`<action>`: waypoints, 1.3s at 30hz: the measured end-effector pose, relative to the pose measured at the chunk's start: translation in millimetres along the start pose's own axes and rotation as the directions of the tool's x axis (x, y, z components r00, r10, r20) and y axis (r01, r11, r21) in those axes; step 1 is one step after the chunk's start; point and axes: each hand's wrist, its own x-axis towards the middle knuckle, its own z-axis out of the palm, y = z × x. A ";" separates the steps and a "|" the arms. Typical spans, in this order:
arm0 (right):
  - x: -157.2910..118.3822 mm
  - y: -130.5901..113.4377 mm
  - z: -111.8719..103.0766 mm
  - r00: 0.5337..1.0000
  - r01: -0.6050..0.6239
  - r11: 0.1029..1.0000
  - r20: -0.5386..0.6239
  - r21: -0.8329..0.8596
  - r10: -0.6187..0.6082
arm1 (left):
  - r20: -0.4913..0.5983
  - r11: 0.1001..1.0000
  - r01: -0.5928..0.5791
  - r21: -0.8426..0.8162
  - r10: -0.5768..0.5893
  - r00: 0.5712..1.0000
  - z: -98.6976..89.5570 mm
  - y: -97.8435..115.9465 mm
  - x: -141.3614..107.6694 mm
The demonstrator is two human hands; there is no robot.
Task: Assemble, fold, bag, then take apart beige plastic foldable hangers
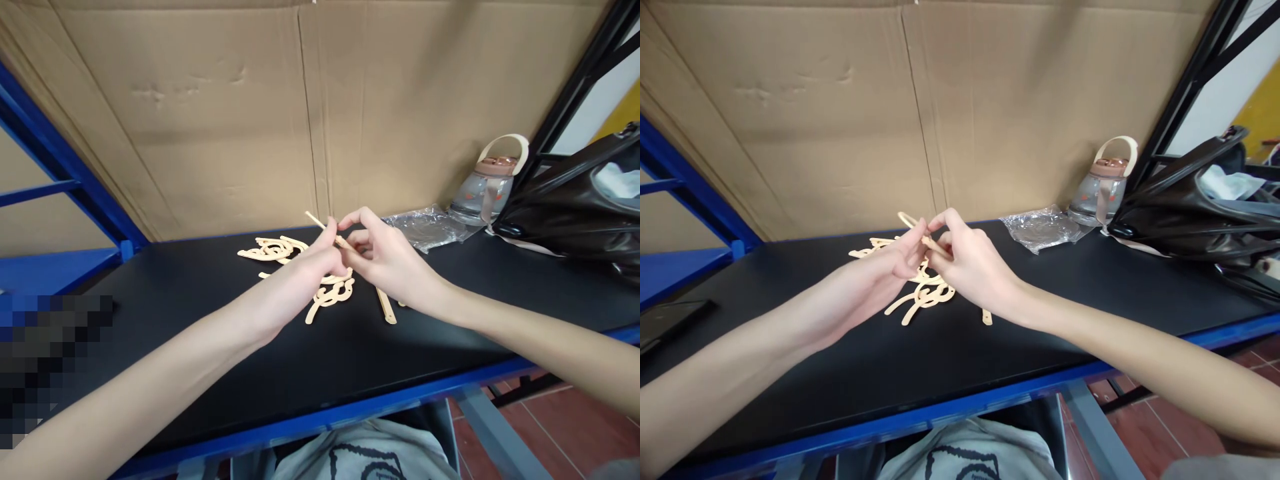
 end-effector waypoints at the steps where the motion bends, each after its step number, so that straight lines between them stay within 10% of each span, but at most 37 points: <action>1: 0.1 1.0 -1.0 1.000 0.020 1.000 -0.013 -0.021 -0.021 | -0.016 0.993 -0.015 0.119 0.017 1.000 -2.3 -0.1 -0.7; 7: -4.4 0.2 -11.1 0.967 0.245 0.772 0.092 -0.587 -0.237 | 0.020 0.531 -0.162 0.832 0.263 0.965 -20.9 1.5 5.4; 13: 2.4 0.3 -3.3 0.951 0.248 0.300 0.172 -0.921 -0.257 | -0.046 0.894 -0.108 0.435 0.142 0.989 -8.6 -5.0 9.3; 20: 21.5 -5.8 7.5 0.989 0.141 0.390 0.109 -0.910 -0.103 | -0.220 0.995 -0.002 -0.103 -0.021 0.975 23.0 -8.3 10.8; 34: 20.6 1.2 -6.7 0.943 0.320 0.427 0.326 -0.846 -0.062 | -0.112 0.920 0.224 -0.322 -0.272 0.956 19.1 -7.8 15.3; 39: 23.4 -3.1 2.0 0.971 0.214 0.442 0.238 -0.871 -0.002 | -0.076 0.929 0.152 -0.338 -0.188 0.979 22.7 -6.7 21.3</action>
